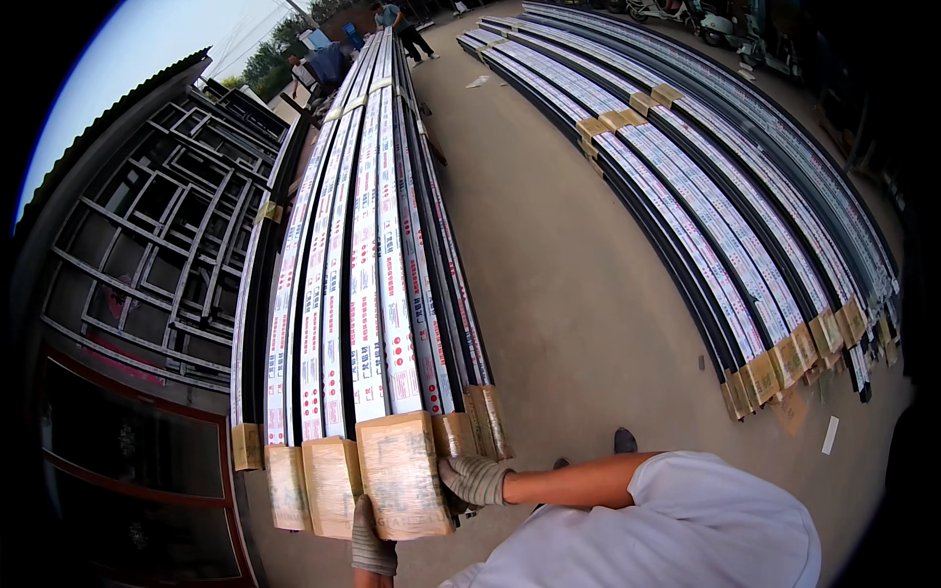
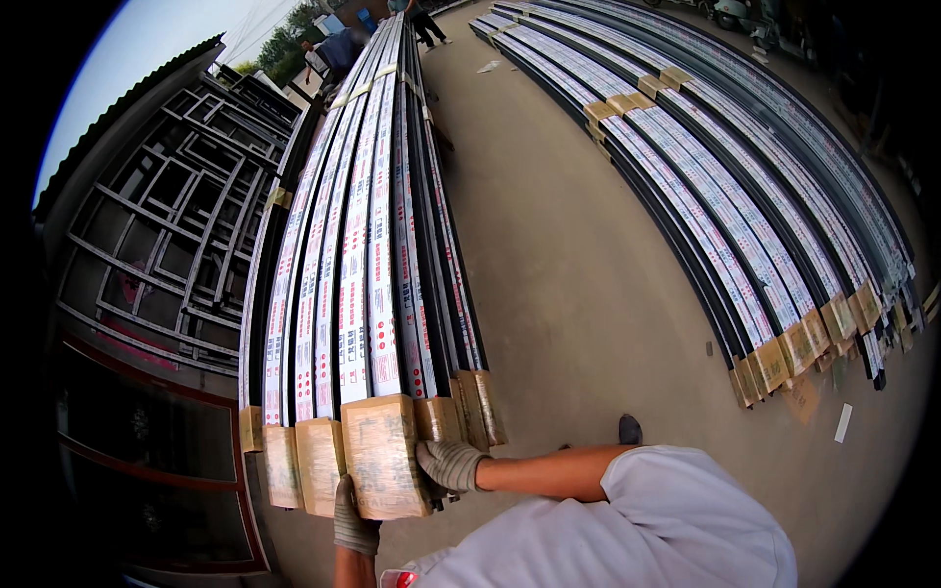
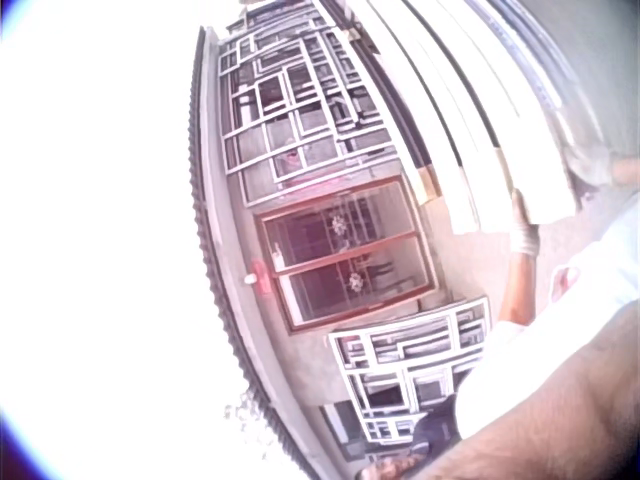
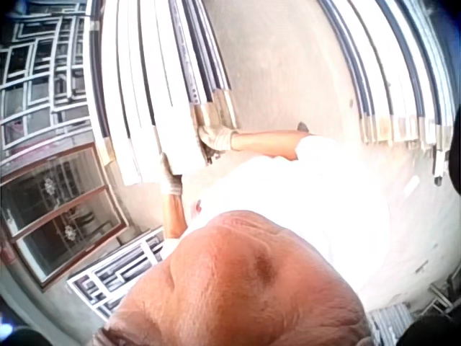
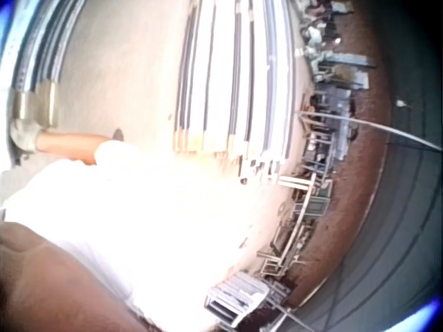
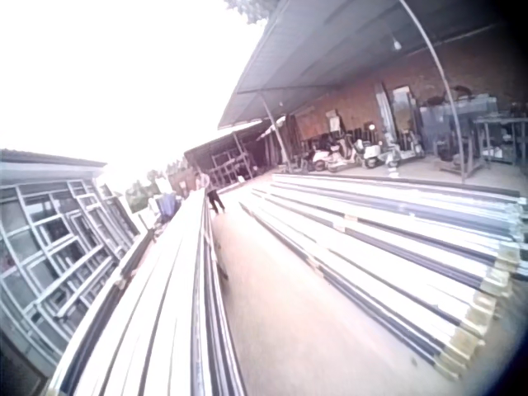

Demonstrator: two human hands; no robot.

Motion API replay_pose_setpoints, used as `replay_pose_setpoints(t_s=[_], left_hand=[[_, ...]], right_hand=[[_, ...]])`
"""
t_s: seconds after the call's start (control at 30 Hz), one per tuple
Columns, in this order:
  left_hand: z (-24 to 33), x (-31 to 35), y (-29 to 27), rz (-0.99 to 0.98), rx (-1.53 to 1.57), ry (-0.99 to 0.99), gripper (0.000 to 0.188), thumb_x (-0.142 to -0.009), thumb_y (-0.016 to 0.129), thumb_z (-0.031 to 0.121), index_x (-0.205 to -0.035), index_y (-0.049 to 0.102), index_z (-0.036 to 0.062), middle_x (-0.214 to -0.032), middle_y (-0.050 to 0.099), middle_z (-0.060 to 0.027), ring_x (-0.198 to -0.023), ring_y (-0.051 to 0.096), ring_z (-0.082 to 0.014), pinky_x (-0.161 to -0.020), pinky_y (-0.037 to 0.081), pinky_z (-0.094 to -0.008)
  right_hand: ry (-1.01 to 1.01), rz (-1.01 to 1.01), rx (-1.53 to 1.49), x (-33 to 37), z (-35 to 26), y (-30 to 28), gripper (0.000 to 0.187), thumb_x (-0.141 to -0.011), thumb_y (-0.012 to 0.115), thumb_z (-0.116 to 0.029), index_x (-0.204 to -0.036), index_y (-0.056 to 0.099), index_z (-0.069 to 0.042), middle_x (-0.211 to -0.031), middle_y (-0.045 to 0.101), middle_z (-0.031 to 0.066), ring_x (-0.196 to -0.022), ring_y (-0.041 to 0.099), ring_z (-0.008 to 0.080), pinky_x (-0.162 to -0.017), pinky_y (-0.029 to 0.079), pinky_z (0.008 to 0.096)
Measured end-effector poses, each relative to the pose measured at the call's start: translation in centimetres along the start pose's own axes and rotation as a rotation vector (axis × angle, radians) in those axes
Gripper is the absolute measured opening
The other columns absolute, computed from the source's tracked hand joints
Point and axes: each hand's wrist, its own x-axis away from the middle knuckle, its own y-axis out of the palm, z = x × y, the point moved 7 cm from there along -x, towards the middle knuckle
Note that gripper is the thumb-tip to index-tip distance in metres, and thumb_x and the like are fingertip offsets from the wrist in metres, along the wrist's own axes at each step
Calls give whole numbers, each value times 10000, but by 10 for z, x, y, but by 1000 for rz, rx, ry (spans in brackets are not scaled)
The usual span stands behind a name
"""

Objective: The person repeatedly picks up bundles of long metal profiles and places them onto a growing stack. The person wears gloves and handles the profiles by hand, coordinating with another worker who assists at the far end of the bundles.

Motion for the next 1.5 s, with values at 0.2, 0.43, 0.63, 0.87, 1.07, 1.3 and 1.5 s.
replay_pose_setpoints(t_s=[0.2,0.43,0.63,0.87,1.07,1.3,1.5], left_hand=[[10,0,2,3,-154,-76,657,-943,584,514,-1422,460,82,-1342,587,-78,-1208,579,-234,-1018,489,-400],[10,4,18,10,-187,-100,657,-945,624,504,-1425,452,89,-1309,592,-54,-1201,564,-198,-1036,461,-353],[18,-3,34,-19,-226,-108,656,-956,617,487,-1387,478,12,-1259,611,-79,-1123,606,-181,-966,506,-325],[22,-14,34,-35,-261,-183,702,-931,645,506,-1390,465,7,-1266,610,-97,-1129,615,-193,-938,534,-328],[23,-10,49,-77,-248,-194,702,-914,659,514,-1379,472,22,-1227,628,-110,-1079,650,-207,-898,574,-336],[24,-4,59,-29,-220,-155,699,-909,672,494,-1377,469,17,-1199,644,-119,-1044,669,-215,-879,588,-347],[27,-3,60,-59,-182,-129,702,-903,699,452,-1396,454,16,-1205,640,-123,-1046,666,-226,-890,588,-361]], right_hand=[[-79,208,116,4,3,-1,382,-1033,363,-333,-971,536,2,-879,647,269,-877,625,450,-803,484,514],[-89,338,118,14,-35,-26,305,-1018,417,-294,-991,498,-1,-886,636,269,-862,625,440,-783,493,517],[-236,489,152,-6,-43,-33,668,-947,534,-324,-1413,322,105,-1394,376,309,-1267,422,442,-1090,364,479],[-272,752,-110,-46,-48,-49,407,-901,654,-239,-1206,512,-9,-1168,515,195,-1075,524,286,-965,445,402],[-43,777,-281,-59,-41,-56,249,-874,684,-212,-819,536,-19,-747,545,107,-687,526,207,-662,465,386],[63,666,-368,-76,-36,-54,321,-932,621,-270,-748,549,-18,-638,538,99,-602,483,196,-595,433,380],[99,683,-351,-67,-53,-64,354,-951,594,-296,-743,561,-10,-621,534,92,-584,442,155,-591,432,367]])
